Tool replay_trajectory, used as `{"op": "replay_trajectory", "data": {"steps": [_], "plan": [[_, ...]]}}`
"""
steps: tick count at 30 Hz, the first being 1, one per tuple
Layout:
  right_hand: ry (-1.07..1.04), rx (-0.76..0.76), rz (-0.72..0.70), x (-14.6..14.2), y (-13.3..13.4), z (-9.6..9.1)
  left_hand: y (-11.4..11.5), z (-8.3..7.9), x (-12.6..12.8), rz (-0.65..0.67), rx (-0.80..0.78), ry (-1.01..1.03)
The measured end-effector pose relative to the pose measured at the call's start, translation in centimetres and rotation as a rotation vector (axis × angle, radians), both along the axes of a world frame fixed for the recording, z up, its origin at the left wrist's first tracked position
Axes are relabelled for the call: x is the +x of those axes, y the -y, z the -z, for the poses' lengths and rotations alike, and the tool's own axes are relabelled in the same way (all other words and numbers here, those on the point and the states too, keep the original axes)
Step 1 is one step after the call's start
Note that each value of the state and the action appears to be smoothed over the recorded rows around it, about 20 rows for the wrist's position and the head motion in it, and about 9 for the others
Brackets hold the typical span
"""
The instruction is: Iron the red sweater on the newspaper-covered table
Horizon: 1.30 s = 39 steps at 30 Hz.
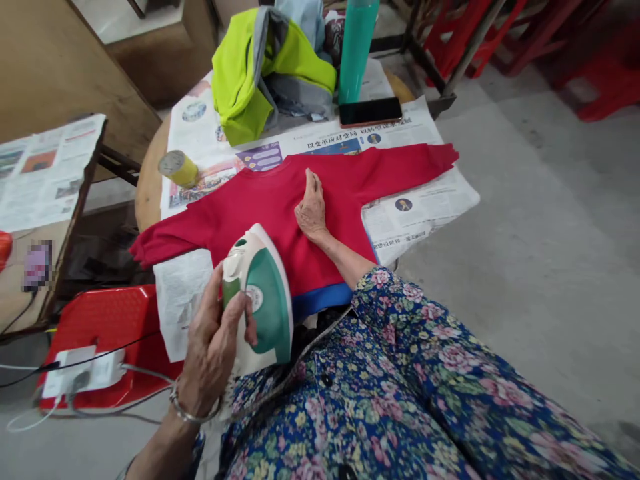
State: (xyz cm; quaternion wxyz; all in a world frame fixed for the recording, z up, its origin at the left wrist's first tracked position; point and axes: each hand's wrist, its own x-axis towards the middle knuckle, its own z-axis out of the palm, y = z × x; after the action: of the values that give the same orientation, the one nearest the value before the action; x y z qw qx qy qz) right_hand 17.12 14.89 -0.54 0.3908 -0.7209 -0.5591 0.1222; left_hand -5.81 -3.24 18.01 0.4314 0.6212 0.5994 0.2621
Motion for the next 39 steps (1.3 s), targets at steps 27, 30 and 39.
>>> {"op": "replay_trajectory", "data": {"steps": [27,30,39], "plan": [[-0.148,0.228,0.029,0.3,-0.3,1.1,-17.6,7.4,-0.7,-0.173,0.192,0.113],[-0.163,0.286,-0.066,-0.6,1.2,-1.1,-17.1,10.0,-2.8,-0.211,0.351,-0.106],[-0.296,-0.103,-0.365,-9.0,3.5,-12.7,-17.0,14.8,-4.1,0.014,0.366,-0.574]]}}
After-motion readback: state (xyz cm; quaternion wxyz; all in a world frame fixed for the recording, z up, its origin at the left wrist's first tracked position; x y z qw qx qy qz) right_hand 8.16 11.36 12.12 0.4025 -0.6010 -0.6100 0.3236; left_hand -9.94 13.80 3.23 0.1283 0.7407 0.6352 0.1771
